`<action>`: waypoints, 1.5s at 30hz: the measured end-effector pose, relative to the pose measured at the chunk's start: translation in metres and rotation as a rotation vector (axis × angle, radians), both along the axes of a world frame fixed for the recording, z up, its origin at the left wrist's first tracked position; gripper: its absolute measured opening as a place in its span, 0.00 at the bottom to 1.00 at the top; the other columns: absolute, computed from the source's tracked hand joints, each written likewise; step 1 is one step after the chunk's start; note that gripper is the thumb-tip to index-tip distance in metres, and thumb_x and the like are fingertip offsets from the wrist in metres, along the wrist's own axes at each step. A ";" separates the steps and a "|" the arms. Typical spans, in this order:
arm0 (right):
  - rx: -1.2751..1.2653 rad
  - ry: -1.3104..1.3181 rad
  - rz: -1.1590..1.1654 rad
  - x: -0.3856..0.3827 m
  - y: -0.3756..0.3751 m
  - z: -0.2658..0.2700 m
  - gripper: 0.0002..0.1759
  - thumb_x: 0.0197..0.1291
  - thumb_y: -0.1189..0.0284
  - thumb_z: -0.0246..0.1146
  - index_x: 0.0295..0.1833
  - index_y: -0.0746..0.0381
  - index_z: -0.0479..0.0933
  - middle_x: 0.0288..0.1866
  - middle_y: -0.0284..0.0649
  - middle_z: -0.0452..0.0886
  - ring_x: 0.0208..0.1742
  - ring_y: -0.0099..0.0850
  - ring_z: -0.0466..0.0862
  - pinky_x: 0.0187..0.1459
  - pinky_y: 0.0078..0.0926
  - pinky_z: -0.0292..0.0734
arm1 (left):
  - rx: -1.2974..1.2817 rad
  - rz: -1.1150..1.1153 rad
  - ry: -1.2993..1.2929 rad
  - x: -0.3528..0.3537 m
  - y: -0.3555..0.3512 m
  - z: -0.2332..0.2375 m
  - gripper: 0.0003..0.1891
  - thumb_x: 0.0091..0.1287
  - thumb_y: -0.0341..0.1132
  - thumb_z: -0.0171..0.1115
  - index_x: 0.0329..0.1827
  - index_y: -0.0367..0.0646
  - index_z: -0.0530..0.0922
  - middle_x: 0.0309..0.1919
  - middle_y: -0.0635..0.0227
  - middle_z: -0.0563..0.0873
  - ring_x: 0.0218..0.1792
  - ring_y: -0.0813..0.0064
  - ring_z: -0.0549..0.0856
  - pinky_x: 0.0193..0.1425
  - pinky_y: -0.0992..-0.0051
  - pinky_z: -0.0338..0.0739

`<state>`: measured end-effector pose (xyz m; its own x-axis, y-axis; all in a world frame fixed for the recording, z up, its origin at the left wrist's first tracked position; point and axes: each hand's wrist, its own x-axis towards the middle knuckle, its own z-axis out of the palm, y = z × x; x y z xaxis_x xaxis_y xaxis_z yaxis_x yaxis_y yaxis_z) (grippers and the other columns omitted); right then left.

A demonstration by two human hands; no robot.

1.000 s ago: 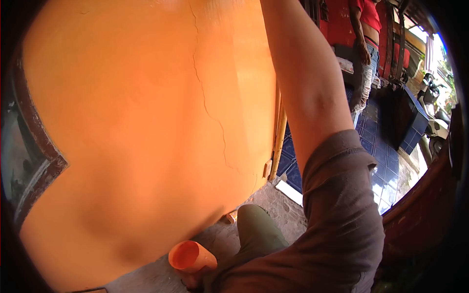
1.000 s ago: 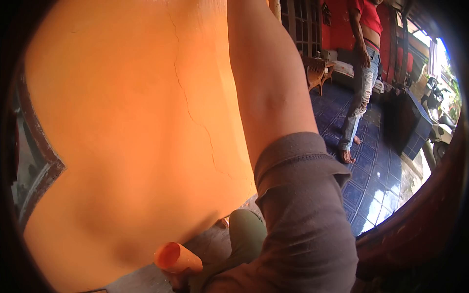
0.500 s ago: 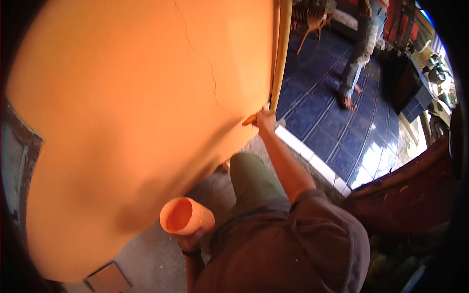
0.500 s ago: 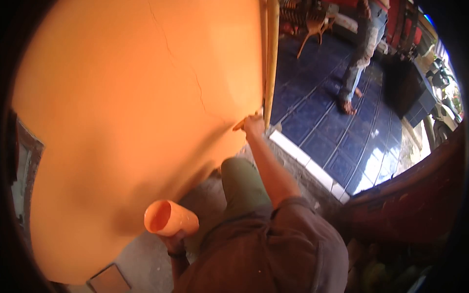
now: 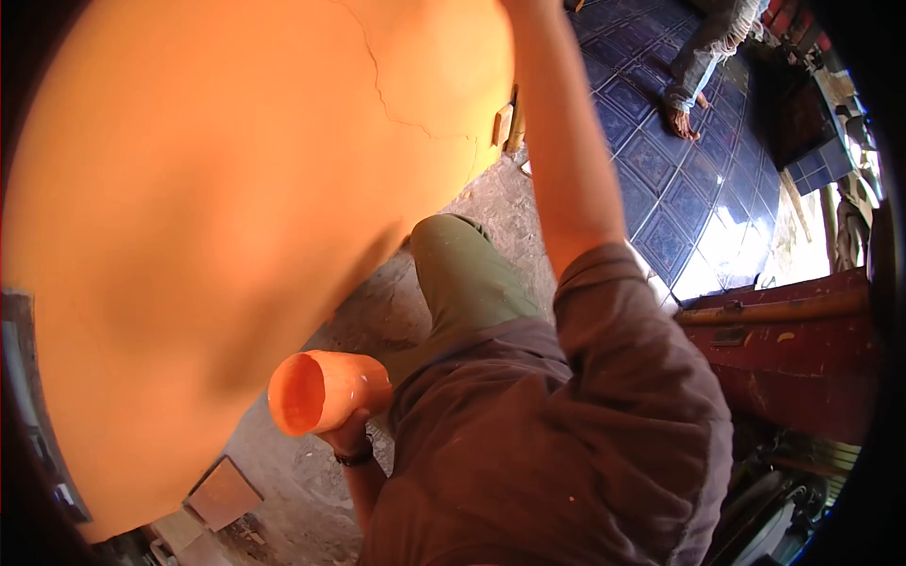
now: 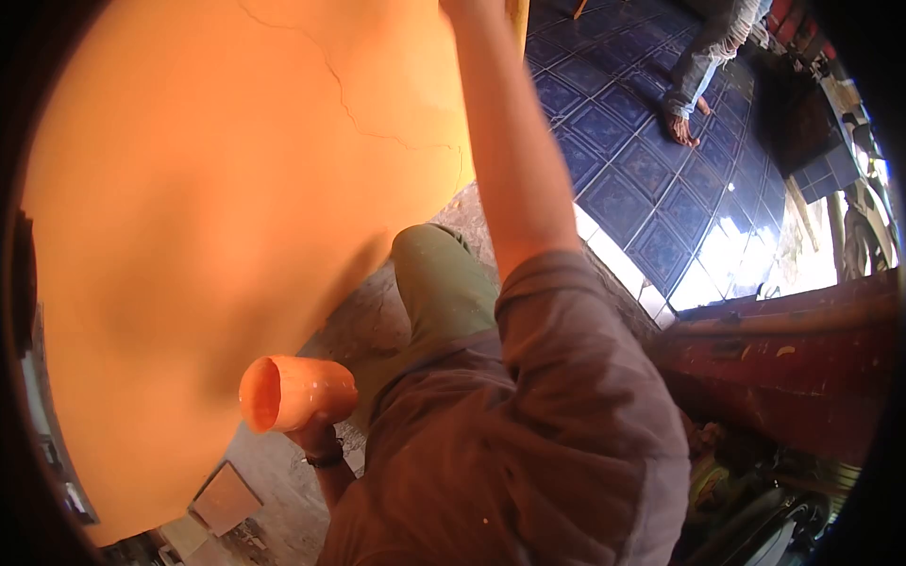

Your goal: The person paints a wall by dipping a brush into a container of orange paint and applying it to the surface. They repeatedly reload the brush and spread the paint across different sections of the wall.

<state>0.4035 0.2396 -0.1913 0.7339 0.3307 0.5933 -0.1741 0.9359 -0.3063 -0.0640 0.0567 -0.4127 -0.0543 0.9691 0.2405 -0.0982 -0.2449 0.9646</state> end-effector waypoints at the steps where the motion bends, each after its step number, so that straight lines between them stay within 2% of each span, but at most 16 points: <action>1: -0.039 0.064 0.034 0.001 0.006 -0.051 0.13 0.52 0.78 0.60 0.45 0.69 0.72 0.35 0.42 0.79 0.32 0.32 0.82 0.39 0.27 0.82 | -0.008 -0.035 -0.001 0.000 0.003 0.000 0.52 0.35 0.48 0.80 0.64 0.36 0.61 0.56 0.60 0.74 0.54 0.64 0.75 0.57 0.63 0.73; 4: -0.244 0.368 0.018 -0.010 0.000 -0.214 0.19 0.54 0.75 0.61 0.52 0.59 0.67 0.49 0.39 0.71 0.43 0.34 0.77 0.50 0.40 0.79 | -0.029 -0.087 -0.003 0.002 0.007 0.005 0.51 0.37 0.43 0.79 0.65 0.36 0.60 0.57 0.59 0.73 0.55 0.61 0.75 0.58 0.61 0.73; 7: -0.679 0.620 -0.087 -0.009 -0.031 -0.327 0.16 0.52 0.78 0.61 0.48 0.64 0.71 0.47 0.44 0.75 0.42 0.35 0.81 0.41 0.34 0.83 | -0.030 -0.101 -0.030 0.016 0.006 0.020 0.49 0.39 0.39 0.77 0.65 0.37 0.59 0.58 0.58 0.72 0.56 0.59 0.75 0.58 0.60 0.73; 9: -0.887 0.664 -0.152 -0.002 -0.041 -0.328 0.13 0.52 0.79 0.61 0.45 0.65 0.73 0.44 0.46 0.76 0.42 0.34 0.81 0.39 0.31 0.84 | -0.033 0.010 0.011 0.025 0.004 0.026 0.38 0.41 0.32 0.59 0.61 0.33 0.63 0.54 0.55 0.73 0.52 0.59 0.76 0.55 0.60 0.75; 14: -1.570 0.036 -0.771 0.052 -0.003 -0.226 0.22 0.49 0.61 0.62 0.40 0.71 0.77 0.34 0.52 0.82 0.38 0.40 0.84 0.40 0.33 0.79 | -0.020 -0.038 0.010 0.021 0.003 0.016 0.36 0.43 0.33 0.58 0.61 0.34 0.63 0.54 0.55 0.73 0.52 0.59 0.76 0.55 0.60 0.74; 15: -1.552 0.077 -0.804 0.052 -0.001 -0.184 0.23 0.50 0.59 0.61 0.38 0.72 0.77 0.37 0.56 0.82 0.40 0.47 0.83 0.44 0.37 0.78 | -0.042 -0.049 0.020 0.023 0.005 0.016 0.36 0.43 0.33 0.58 0.60 0.34 0.63 0.53 0.55 0.73 0.51 0.59 0.76 0.55 0.60 0.74; 16: -1.395 0.082 -0.795 0.056 -0.002 -0.158 0.22 0.49 0.61 0.63 0.39 0.71 0.76 0.35 0.53 0.82 0.40 0.40 0.84 0.42 0.33 0.80 | -0.041 -0.053 0.022 0.028 0.005 0.018 0.36 0.43 0.33 0.58 0.60 0.34 0.63 0.53 0.55 0.73 0.51 0.59 0.76 0.55 0.60 0.74; 18: -0.573 0.223 -0.312 0.069 -0.010 -0.136 0.13 0.52 0.77 0.63 0.43 0.68 0.71 0.34 0.42 0.78 0.34 0.31 0.82 0.34 0.28 0.84 | -0.001 -0.031 -0.041 0.039 0.002 0.023 0.35 0.44 0.33 0.58 0.60 0.34 0.63 0.53 0.55 0.73 0.51 0.58 0.76 0.54 0.61 0.75; 21: -0.116 0.270 -0.048 0.049 -0.041 -0.112 0.17 0.53 0.78 0.63 0.48 0.66 0.68 0.38 0.41 0.75 0.34 0.33 0.81 0.40 0.33 0.83 | -0.068 -0.074 -0.046 0.028 0.002 0.012 0.43 0.41 0.34 0.69 0.65 0.38 0.60 0.57 0.57 0.71 0.55 0.57 0.74 0.58 0.56 0.72; 28: -0.566 0.593 -0.109 0.042 -0.023 -0.315 0.19 0.53 0.76 0.65 0.50 0.64 0.69 0.43 0.43 0.77 0.40 0.33 0.82 0.42 0.31 0.83 | -0.032 -0.049 -0.051 0.037 0.006 0.018 0.44 0.43 0.36 0.71 0.65 0.38 0.59 0.58 0.57 0.70 0.57 0.57 0.73 0.58 0.56 0.71; 31: -0.767 0.577 -0.242 0.045 -0.041 -0.320 0.13 0.51 0.77 0.64 0.43 0.68 0.72 0.33 0.42 0.79 0.33 0.30 0.82 0.31 0.26 0.82 | -0.048 -0.063 -0.062 0.042 0.005 0.020 0.44 0.43 0.37 0.72 0.65 0.38 0.59 0.58 0.57 0.70 0.57 0.57 0.73 0.58 0.57 0.71; 35: -1.053 0.380 -0.429 0.051 -0.030 -0.291 0.10 0.49 0.76 0.63 0.38 0.68 0.76 0.31 0.45 0.82 0.34 0.32 0.84 0.34 0.28 0.80 | -0.026 -0.010 -0.016 0.047 0.003 0.015 0.41 0.44 0.36 0.65 0.64 0.37 0.60 0.57 0.55 0.71 0.56 0.57 0.73 0.57 0.57 0.72; 37: -1.399 0.052 -0.882 0.061 -0.012 -0.271 0.09 0.45 0.74 0.63 0.35 0.66 0.80 0.32 0.48 0.83 0.37 0.35 0.85 0.40 0.30 0.79 | -0.016 0.017 0.007 0.044 0.002 0.012 0.36 0.46 0.34 0.57 0.63 0.35 0.60 0.56 0.53 0.71 0.55 0.56 0.74 0.56 0.58 0.73; 39: -1.473 0.112 -0.601 0.079 0.001 -0.253 0.11 0.43 0.73 0.63 0.36 0.62 0.82 0.34 0.47 0.84 0.39 0.39 0.84 0.46 0.31 0.76 | -0.126 -0.030 -0.049 0.039 0.001 0.013 0.46 0.40 0.37 0.72 0.65 0.38 0.60 0.58 0.57 0.71 0.57 0.57 0.73 0.59 0.56 0.71; 43: -0.880 0.456 -0.291 0.078 -0.038 -0.253 0.07 0.45 0.77 0.63 0.31 0.68 0.79 0.31 0.47 0.83 0.26 0.28 0.84 0.24 0.23 0.79 | -0.145 -0.048 -0.108 0.048 -0.001 0.017 0.45 0.40 0.36 0.71 0.65 0.38 0.60 0.59 0.57 0.70 0.57 0.55 0.73 0.59 0.55 0.70; 45: -1.170 0.330 -0.490 0.074 -0.029 -0.270 0.05 0.45 0.77 0.63 0.31 0.67 0.79 0.31 0.45 0.82 0.27 0.28 0.84 0.24 0.24 0.79 | -0.123 -0.040 -0.087 0.044 0.001 0.011 0.45 0.41 0.36 0.71 0.66 0.37 0.59 0.59 0.56 0.70 0.57 0.54 0.73 0.60 0.55 0.70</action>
